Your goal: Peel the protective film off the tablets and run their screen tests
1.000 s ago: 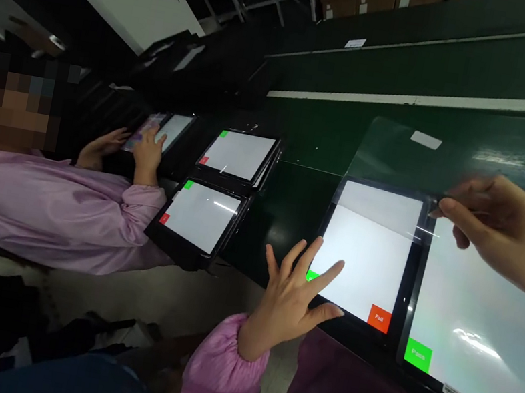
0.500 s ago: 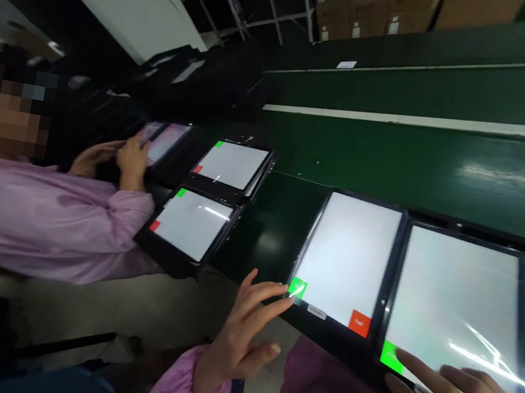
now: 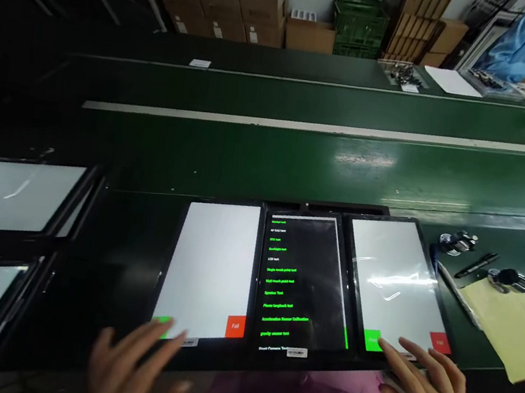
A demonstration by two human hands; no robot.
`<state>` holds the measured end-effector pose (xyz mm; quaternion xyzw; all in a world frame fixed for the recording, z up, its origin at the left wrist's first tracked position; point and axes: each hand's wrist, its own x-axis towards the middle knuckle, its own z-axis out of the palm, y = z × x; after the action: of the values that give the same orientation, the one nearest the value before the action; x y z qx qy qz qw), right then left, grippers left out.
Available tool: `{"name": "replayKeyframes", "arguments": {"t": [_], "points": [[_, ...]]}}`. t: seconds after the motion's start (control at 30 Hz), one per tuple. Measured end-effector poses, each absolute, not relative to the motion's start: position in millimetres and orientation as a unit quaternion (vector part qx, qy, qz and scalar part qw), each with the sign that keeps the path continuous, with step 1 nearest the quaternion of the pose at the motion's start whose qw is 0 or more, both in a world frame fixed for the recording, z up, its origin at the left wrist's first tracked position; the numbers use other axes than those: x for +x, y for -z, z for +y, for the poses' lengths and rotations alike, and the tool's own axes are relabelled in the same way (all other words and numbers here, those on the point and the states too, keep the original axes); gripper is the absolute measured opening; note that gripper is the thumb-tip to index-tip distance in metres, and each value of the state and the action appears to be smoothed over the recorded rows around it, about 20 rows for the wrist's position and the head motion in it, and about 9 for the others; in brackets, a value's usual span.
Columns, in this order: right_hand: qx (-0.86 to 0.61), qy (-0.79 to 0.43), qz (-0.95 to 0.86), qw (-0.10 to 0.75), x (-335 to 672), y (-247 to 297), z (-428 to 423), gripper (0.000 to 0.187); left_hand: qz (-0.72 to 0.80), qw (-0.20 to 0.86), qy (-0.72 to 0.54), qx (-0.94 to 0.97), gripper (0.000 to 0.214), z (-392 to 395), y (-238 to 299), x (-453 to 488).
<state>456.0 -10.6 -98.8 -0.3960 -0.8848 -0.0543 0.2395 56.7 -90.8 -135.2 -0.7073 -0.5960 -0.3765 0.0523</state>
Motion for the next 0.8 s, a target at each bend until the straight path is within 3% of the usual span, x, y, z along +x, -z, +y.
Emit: {"name": "replayKeyframes", "arguments": {"t": [0.07,0.2,0.43,0.57,0.67,0.8], "points": [[-0.403,0.060,-0.878,0.251,455.9,98.0,-12.4,0.071,-0.538,0.100,0.350,-0.760,0.027,-70.9,126.8,87.3],[-0.410,0.051,-0.870,0.271,456.0,91.6,-6.4,0.074,-0.506,0.119,0.302,-0.799,0.017,-38.2,111.3,130.6],[-0.394,0.089,-0.865,0.299,443.7,90.8,14.7,0.051,-0.510,0.105,0.313,-0.795,0.013,-35.3,107.5,134.2],[-0.400,0.115,-0.870,0.266,440.9,90.6,24.9,0.039,-0.519,0.102,0.299,-0.794,0.027,-40.6,111.7,130.7],[-0.389,0.120,-0.876,0.258,440.9,89.0,29.5,0.048,-0.547,0.070,0.321,-0.770,0.027,-40.3,117.0,142.9],[-0.440,0.049,-0.839,0.315,449.4,97.7,24.0,0.068,-0.555,0.043,0.316,-0.768,0.023,-32.6,120.4,163.7]]}}
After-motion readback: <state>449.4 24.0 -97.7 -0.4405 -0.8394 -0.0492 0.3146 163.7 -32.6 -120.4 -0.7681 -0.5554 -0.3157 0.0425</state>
